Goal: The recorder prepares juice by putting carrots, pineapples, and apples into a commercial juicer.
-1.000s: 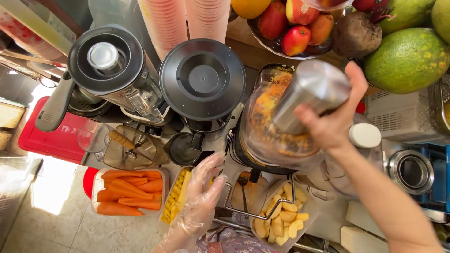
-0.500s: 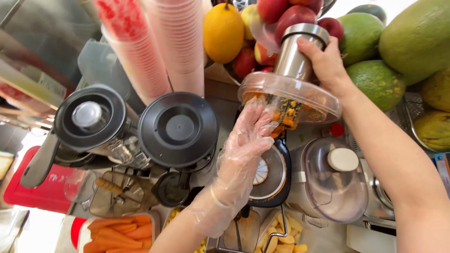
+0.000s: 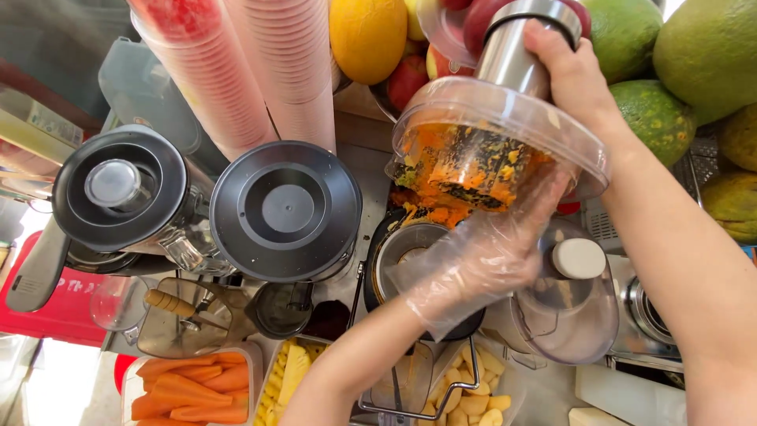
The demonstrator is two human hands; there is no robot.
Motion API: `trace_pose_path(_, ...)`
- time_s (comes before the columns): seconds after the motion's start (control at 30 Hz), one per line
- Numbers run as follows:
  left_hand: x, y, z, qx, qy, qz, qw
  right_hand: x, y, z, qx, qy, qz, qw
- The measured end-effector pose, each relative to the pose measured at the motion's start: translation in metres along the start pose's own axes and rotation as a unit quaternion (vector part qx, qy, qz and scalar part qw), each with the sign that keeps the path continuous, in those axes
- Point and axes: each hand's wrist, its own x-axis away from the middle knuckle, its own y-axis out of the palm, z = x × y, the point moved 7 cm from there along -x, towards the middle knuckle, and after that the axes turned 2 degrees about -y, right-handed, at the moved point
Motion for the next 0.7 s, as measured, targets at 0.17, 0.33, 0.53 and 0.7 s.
trace_pose_path(0.17, 0.017, 0.005, -0.05, -0.225, -0.039, -0.043, 0.973, -0.007, -0.015, 0.017, -0.049, -0.026, 0.033, 0.998)
trace_pose_path(0.33, 0.031, -0.035, -0.064, -0.229, -0.079, -0.041, 0.969, 0.005, -0.015, 0.006, -0.069, -0.023, 0.044, 0.996)
trace_pose_path(0.53, 0.032, -0.048, -0.07, 0.054, -0.106, 0.023, 0.993, 0.012, -0.018, 0.001, -0.07, 0.004, 0.058, 0.996)
trace_pose_path(0.7, 0.035, -0.035, -0.071, -0.052, -0.057, -0.063, 0.995, 0.008, -0.016, -0.003, -0.08, -0.06, 0.035, 0.994)
